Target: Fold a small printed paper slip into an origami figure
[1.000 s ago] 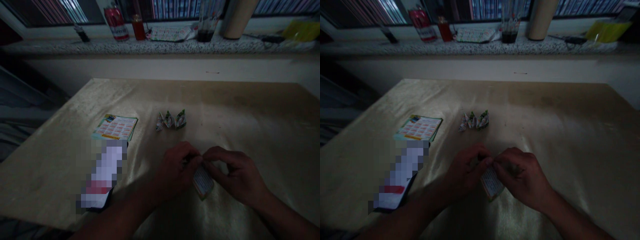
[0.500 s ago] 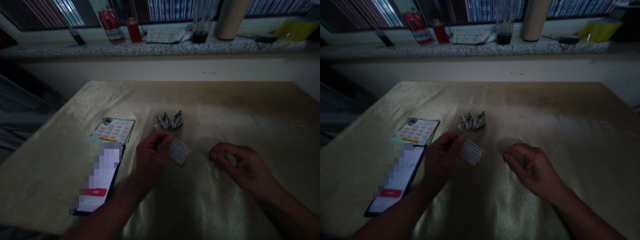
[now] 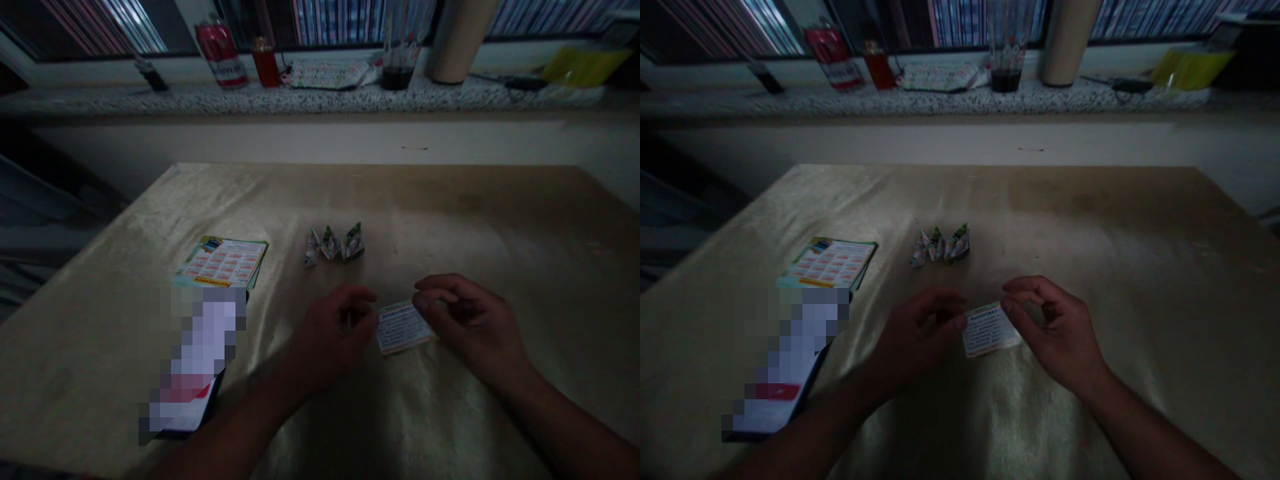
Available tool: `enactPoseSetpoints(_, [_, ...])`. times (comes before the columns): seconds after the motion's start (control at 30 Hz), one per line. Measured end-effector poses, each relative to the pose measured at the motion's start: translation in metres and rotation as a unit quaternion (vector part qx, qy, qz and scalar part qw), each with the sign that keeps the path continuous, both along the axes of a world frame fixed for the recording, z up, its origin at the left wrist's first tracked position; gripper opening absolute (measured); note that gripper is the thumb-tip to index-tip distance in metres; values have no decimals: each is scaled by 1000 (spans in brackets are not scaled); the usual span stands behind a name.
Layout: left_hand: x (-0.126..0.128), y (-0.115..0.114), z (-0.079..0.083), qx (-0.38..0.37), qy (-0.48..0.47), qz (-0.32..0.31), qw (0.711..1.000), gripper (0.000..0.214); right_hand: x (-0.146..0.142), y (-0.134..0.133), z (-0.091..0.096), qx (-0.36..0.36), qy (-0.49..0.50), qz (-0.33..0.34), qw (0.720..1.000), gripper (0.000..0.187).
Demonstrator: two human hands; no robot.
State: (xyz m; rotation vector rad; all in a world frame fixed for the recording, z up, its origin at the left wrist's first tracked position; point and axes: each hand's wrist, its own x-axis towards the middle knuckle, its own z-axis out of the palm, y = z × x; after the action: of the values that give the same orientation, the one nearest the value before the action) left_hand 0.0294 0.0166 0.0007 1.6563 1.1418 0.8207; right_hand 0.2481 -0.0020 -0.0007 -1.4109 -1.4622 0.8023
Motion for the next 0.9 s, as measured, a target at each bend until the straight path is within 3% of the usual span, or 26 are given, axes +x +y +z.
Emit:
enactPoseSetpoints(0.13, [-2, -5, 2, 149, 114, -86, 979, 45, -2, 2, -6, -28, 27, 18, 999, 8])
enactPoseSetpoints(0.27, [1, -7, 1, 200, 160, -101, 961, 53, -4, 2, -6, -60, 74, 32, 995, 10])
enactPoseSetpoints(0.37, [2, -6, 0, 169, 149, -85, 971, 50, -3, 1, -5, -71, 120, 55, 989, 21])
enactPoseSetpoints(0.57, [6, 0, -2, 33, 86, -31, 995, 60, -4, 2, -8, -88, 160, 118, 976, 65])
enactPoseSetpoints(0.77, [6, 2, -3, -39, -5, -31, 999, 63, -4, 5, -7, -58, 130, 118, 983, 75])
enactPoseSetpoints(0.9, [5, 1, -1, -34, -7, -36, 999, 62, -4, 4, -3, -64, 111, 118, 985, 70])
